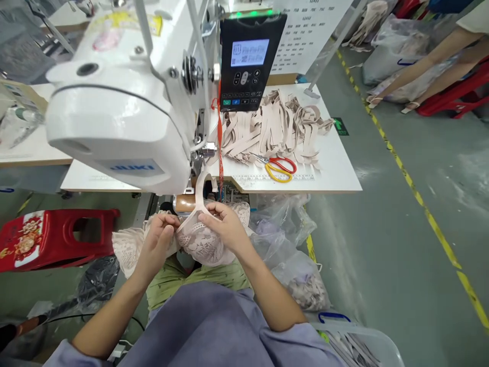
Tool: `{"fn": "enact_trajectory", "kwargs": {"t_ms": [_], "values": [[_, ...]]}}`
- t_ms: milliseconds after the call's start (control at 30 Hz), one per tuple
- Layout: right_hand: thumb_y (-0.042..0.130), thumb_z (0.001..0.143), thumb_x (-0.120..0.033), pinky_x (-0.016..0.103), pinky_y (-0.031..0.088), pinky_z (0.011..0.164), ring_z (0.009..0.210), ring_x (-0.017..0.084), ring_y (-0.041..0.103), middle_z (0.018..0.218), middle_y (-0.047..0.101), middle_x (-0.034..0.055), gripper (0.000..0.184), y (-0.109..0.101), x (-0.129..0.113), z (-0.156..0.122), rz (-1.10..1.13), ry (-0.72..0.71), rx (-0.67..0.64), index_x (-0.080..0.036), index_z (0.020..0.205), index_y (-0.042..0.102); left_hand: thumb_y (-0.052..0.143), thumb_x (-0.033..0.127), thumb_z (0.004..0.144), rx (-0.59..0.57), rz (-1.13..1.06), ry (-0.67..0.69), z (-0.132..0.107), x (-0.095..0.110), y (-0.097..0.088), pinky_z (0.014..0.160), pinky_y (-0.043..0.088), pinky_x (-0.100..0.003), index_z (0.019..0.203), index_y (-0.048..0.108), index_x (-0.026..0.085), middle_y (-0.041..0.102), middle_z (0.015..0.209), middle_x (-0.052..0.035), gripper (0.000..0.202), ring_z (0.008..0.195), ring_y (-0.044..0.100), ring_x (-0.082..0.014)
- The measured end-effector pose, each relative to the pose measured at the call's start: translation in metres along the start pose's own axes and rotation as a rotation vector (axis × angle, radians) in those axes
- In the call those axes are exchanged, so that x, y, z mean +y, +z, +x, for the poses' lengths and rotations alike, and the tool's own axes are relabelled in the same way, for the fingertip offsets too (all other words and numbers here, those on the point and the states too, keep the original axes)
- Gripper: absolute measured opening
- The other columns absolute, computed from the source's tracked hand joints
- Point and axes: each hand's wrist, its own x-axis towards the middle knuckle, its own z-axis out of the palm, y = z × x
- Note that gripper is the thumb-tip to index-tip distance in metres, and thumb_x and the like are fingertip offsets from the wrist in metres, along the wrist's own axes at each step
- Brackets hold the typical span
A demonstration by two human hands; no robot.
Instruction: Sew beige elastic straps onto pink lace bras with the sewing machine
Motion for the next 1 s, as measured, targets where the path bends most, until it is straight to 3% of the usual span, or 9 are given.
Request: {"fn": "enact_trajectory", "kwargs": {"t_ms": [300,467,633,733,800,867,900,967,1000], "values": [[0.075,0.079,-0.048,0.031,0.048,0.069,0.072,0.017,0.059,0.08,0.067,0.0015,0.026,-0.006,-0.002,-0.036,-0.015,0.026,0.03,-0.022,0.083,0.074,0.047,0.058,0.096,-0.165,-0.265,-0.241,-0.005,-0.006,-0.002,0.074,0.051,-0.032,0.091,0.058,0.02,0.063,0.09,-0.0056,0.04,0.077,0.059,-0.0175],[0.073,0.082,-0.045,0.033,0.05,0.075,0.079,0.019,0.063,0.083,0.07,0.0013,0.023,0.003,-0.007,-0.044,-0.108,-0.004,-0.023,-0.023,0.086,0.075,0.044,0.066,0.093,-0.319,-0.333,-0.416,0.001,-0.012,0.0,0.085,0.054,-0.04,0.098,0.071,0.021,0.071,0.103,-0.011,0.053,0.1,0.067,-0.0261],[0.064,0.091,-0.045,0.035,0.049,0.086,0.098,0.023,0.064,0.106,0.07,0.0051,0.025,0.011,0.006,-0.045,-0.406,-0.182,-0.189,-0.025,0.104,0.071,0.051,0.06,0.092,-0.378,-0.416,-0.292,0.008,0.01,0.002,0.088,0.056,-0.046,0.091,0.074,0.02,0.072,0.09,-0.0117,0.046,0.1,0.069,-0.0306],[0.052,0.098,-0.046,0.036,0.048,0.082,0.095,0.023,0.063,0.104,0.069,0.0078,0.033,0.004,0.031,-0.042,-0.702,-0.277,-0.315,-0.024,0.117,0.065,0.062,0.049,0.088,-0.216,-0.382,-0.183,0.017,0.039,-0.03,0.083,0.058,-0.046,0.083,0.07,0.018,0.066,0.071,-0.0061,0.033,0.083,0.071,-0.0262],[0.041,0.102,-0.043,0.035,0.047,0.076,0.084,0.022,0.062,0.091,0.068,0.0073,0.033,-0.006,0.046,-0.041,-0.865,-0.273,-0.376,-0.022,0.107,0.066,0.059,0.042,0.09,-0.072,-0.299,-0.119,0.023,0.061,-0.069,0.08,0.056,-0.044,0.084,0.068,0.017,0.055,0.061,0.0015,0.027,0.078,0.07,-0.0215],[0.037,0.104,-0.039,0.034,0.045,0.073,0.077,0.021,0.059,0.08,0.064,0.0057,0.035,-0.016,0.054,-0.044,-0.967,-0.276,-0.419,-0.021,0.095,0.066,0.005,0.024,0.097,0.088,-0.147,-0.001,0.028,0.08,-0.112,0.079,0.039,-0.043,0.108,0.064,0.003,0.049,0.073,0.0017,0.064,0.101,0.067,-0.0175],[0.038,0.104,-0.038,0.035,0.045,0.074,0.077,0.021,0.059,0.078,0.063,0.0053,0.034,-0.021,0.055,-0.046,-0.982,-0.283,-0.439,-0.021,0.092,0.065,-0.022,0.015,0.083,0.163,-0.077,0.03,0.03,0.086,-0.133,0.074,0.031,-0.044,0.122,0.056,-0.003,0.05,0.083,0.0005,0.089,0.11,0.061,-0.0188],[0.041,0.104,-0.037,0.036,0.046,0.079,0.082,0.021,0.059,0.081,0.064,0.0054,0.03,-0.03,0.052,-0.05,-0.944,-0.288,-0.479,-0.022,0.094,0.066,-0.045,0.007,0.051,0.307,0.016,0.083,0.034,0.092,-0.171,0.064,0.024,-0.039,0.136,0.04,-0.006,0.048,0.096,-0.0015,0.12,0.112,0.054,-0.0176],[0.043,0.103,-0.036,0.037,0.047,0.083,0.087,0.021,0.06,0.085,0.065,0.0056,0.028,-0.033,0.05,-0.052,-0.904,-0.27,-0.493,-0.022,0.096,0.066,-0.046,0.009,0.053,0.378,0.013,0.094,0.037,0.09,-0.188,0.065,0.024,-0.037,0.137,0.039,-0.004,0.048,0.098,-0.0012,0.12,0.107,0.055,-0.0127]]}}
